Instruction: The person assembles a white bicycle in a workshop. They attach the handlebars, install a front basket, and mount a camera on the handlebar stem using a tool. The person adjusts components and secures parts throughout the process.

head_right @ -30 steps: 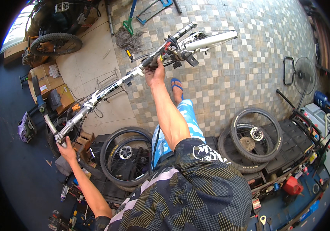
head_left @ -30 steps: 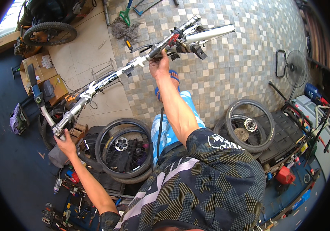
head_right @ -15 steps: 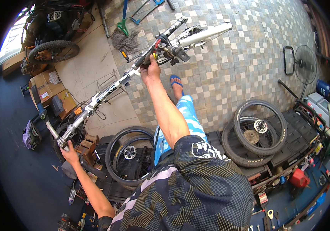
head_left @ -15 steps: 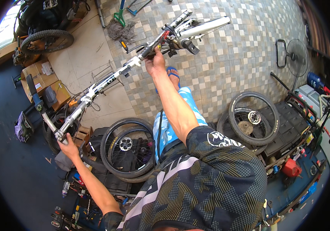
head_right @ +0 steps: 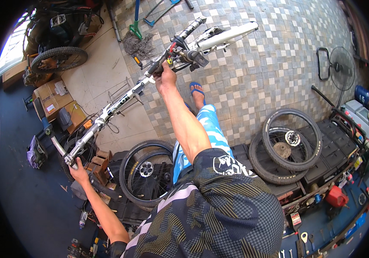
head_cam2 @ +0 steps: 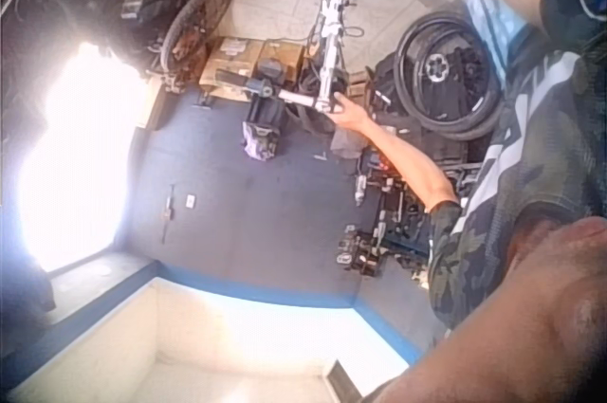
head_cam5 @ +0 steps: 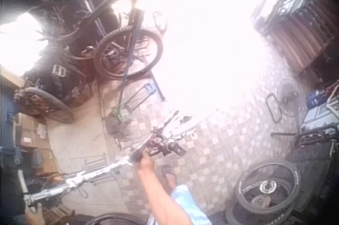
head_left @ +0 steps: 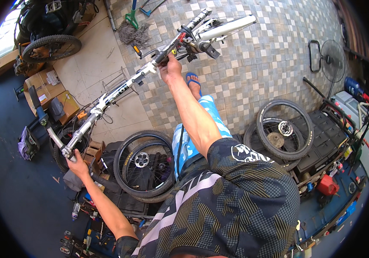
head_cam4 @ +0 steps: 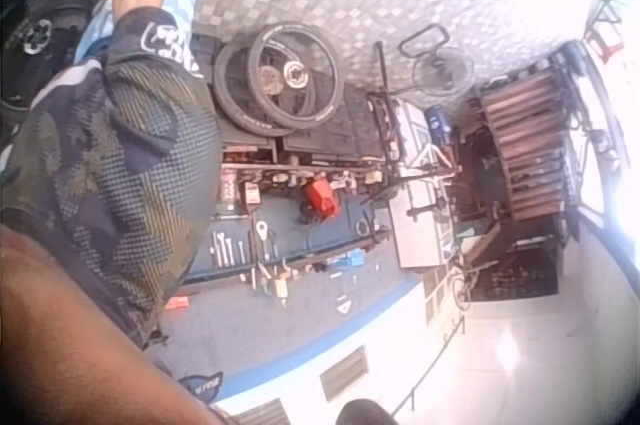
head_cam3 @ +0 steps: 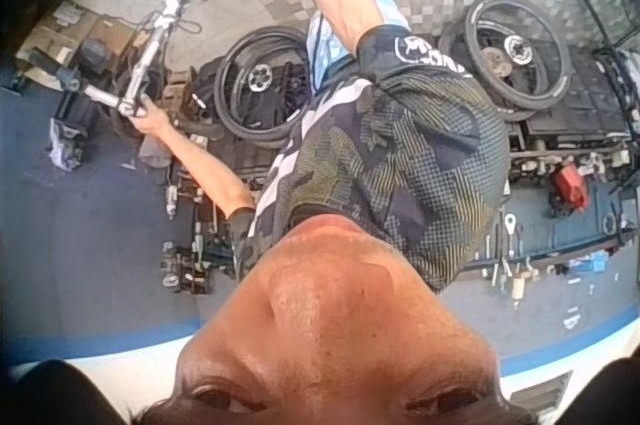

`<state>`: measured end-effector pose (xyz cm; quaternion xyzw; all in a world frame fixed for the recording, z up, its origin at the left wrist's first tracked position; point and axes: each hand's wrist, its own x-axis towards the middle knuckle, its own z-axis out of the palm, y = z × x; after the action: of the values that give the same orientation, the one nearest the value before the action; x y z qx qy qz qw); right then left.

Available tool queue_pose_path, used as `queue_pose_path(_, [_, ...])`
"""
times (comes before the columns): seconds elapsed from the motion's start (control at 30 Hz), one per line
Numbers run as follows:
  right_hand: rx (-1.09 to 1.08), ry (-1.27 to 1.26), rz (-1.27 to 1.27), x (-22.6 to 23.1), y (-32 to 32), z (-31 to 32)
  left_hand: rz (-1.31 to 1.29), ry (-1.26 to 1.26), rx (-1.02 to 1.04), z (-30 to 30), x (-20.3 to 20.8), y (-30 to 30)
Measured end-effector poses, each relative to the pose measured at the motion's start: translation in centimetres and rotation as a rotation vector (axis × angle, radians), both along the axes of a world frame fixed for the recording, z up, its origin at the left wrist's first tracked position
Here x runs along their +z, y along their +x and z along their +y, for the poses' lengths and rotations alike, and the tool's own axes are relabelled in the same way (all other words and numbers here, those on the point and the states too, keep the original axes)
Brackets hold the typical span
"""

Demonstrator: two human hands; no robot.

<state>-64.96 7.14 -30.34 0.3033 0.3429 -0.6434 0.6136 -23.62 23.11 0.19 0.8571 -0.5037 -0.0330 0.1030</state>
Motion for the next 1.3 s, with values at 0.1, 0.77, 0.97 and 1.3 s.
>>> queue_pose_path(0.1, [0.085,0.026,0.048,-0.8,0.1,0.6,-0.034,0.004,-0.011,0.1,0.0,0.2])
queue_pose_path(0.77, [0.488,0.072,0.3,-3.3,-2.2,4.9,-0.006,-0.017,-0.024,0.1,0.0,0.0])
queue_pose_path(0.97, [0.741,0.083,0.473,-3.5,-4.6,6.0,-0.007,0.007,-0.001,-0.1,0.1,-0.3])
queue_pose_path(1.3, [0.959,0.188,0.748,-3.5,-6.9,7.1,0.004,-0.016,-0.021,-0.1,0.1,-0.3])
